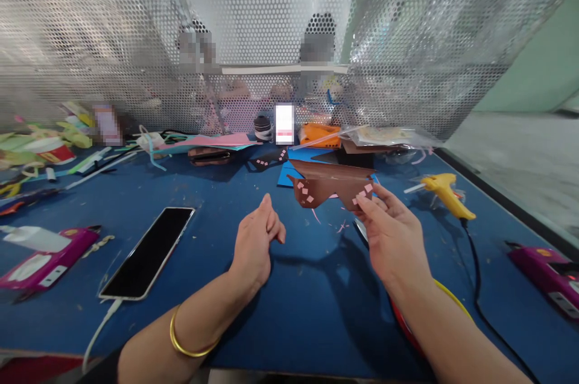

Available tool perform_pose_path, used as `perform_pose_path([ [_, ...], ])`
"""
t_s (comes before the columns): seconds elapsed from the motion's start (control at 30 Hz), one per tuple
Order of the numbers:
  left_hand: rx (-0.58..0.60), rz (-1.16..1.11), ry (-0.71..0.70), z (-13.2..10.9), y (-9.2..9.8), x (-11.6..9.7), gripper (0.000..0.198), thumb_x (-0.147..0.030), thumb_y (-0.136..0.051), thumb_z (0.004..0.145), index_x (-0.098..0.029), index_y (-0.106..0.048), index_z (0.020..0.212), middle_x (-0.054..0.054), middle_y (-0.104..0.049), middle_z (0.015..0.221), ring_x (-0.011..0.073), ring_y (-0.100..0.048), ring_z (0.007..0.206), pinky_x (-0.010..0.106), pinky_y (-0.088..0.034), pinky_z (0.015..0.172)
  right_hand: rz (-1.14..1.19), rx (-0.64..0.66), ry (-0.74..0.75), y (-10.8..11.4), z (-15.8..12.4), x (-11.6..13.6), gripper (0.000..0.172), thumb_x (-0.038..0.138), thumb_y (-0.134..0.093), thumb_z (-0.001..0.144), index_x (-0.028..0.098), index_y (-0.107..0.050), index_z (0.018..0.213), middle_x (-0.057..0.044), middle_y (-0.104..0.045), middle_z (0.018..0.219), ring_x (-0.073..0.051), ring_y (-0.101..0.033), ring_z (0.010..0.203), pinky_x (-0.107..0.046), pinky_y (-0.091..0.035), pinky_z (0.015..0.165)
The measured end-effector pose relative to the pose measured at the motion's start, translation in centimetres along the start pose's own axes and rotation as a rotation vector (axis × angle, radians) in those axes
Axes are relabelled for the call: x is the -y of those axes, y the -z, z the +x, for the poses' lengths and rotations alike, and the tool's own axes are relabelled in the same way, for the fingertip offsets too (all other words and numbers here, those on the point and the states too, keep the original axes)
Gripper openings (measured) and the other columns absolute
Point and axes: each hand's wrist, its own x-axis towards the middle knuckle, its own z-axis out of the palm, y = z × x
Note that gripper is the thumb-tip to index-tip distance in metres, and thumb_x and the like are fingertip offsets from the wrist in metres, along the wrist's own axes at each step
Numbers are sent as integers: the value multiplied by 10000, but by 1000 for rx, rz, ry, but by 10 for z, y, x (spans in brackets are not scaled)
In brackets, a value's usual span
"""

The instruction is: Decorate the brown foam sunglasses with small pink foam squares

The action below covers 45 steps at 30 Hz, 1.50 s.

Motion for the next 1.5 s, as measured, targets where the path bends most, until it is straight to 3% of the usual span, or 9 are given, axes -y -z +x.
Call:
perform_pose_path([
  [0.13, 50, 128, 1, -2, -2, 1, 404, -555, -697, 756, -180, -635, 618, 1, -611, 608, 124, -553, 606, 239, -415, 585, -19, 9, -27, -1, -4, -3, 550, 249, -915, 533, 195, -665, 1020, 47, -708, 792, -88, -664, 710, -230, -519, 707],
  [0.2, 68, 154, 42, -2, -3, 2, 347, -508, -776, 683, -178, -668, 688, 6, -664, 673, 123, -571, 639, 231, -417, 601, -36, 31, -29, -3, -7, -4, 534, 256, -912, 538, 195, -665, 1008, 48, -707, 779, -91, -663, 705, -238, -521, 713],
  [0.5, 23, 154, 40, -1, -4, 7, 343, -417, -802, 685, -168, -626, 526, -8, -641, 533, 90, -530, 538, 215, -411, 585, -96, 45, -5, -6, -13, -5, 563, 249, -895, 559, 212, -643, 1061, 61, -695, 745, -104, -660, 729, -271, -529, 768],
  [0.67, 39, 175, 16, -1, -4, 7, 247, -406, -763, 732, -172, -737, 656, 16, -700, 595, 114, -582, 571, 230, -453, 608, -87, 30, 10, -4, -11, -4, 563, 246, -894, 560, 199, -644, 1063, 52, -704, 772, -104, -657, 732, -279, -523, 773],
  [0.97, 24, 278, -111, -3, -4, 5, 182, -296, -624, 831, -182, -741, 750, 26, -710, 656, 140, -604, 597, 249, -450, 592, -63, 0, 58, -2, -5, -2, 547, 246, -894, 549, 177, -650, 1033, 36, -693, 760, -124, -654, 717, -312, -521, 777],
  [1.07, 16, 246, -109, -2, -3, 5, 249, -325, -593, 859, -197, -672, 660, -3, -635, 571, 130, -560, 550, 248, -429, 570, -57, -10, 65, -1, -3, 0, 553, 244, -897, 531, 184, -653, 1023, 37, -690, 763, -130, -655, 720, -323, -530, 779],
  [1.23, -17, 218, -192, -3, -2, 4, 511, -320, -545, 895, -218, -406, 414, -45, -395, 396, 108, -441, 443, 256, -387, 548, -42, -10, 63, -2, -3, 1, 548, 243, -903, 526, 180, -656, 1011, 34, -698, 776, -115, -652, 716, -296, -530, 766],
  [1.4, -163, 134, -165, 1, -1, -1, 231, -369, -694, 796, -191, -691, 649, 12, -669, 626, 131, -588, 596, 243, -427, 569, -56, -11, 71, -2, -3, 1, 534, 256, -900, 536, 188, -657, 1007, 36, -691, 798, -118, -649, 726, -312, -527, 778],
  [1.5, -204, 89, -97, 5, 1, -3, 171, -334, -794, 691, -186, -712, 667, 15, -704, 681, 121, -589, 602, 229, -419, 561, -50, -5, 73, -1, -3, 1, 526, 249, -895, 543, 187, -658, 1009, 31, -686, 800, -123, -646, 723, -323, -523, 789],
])
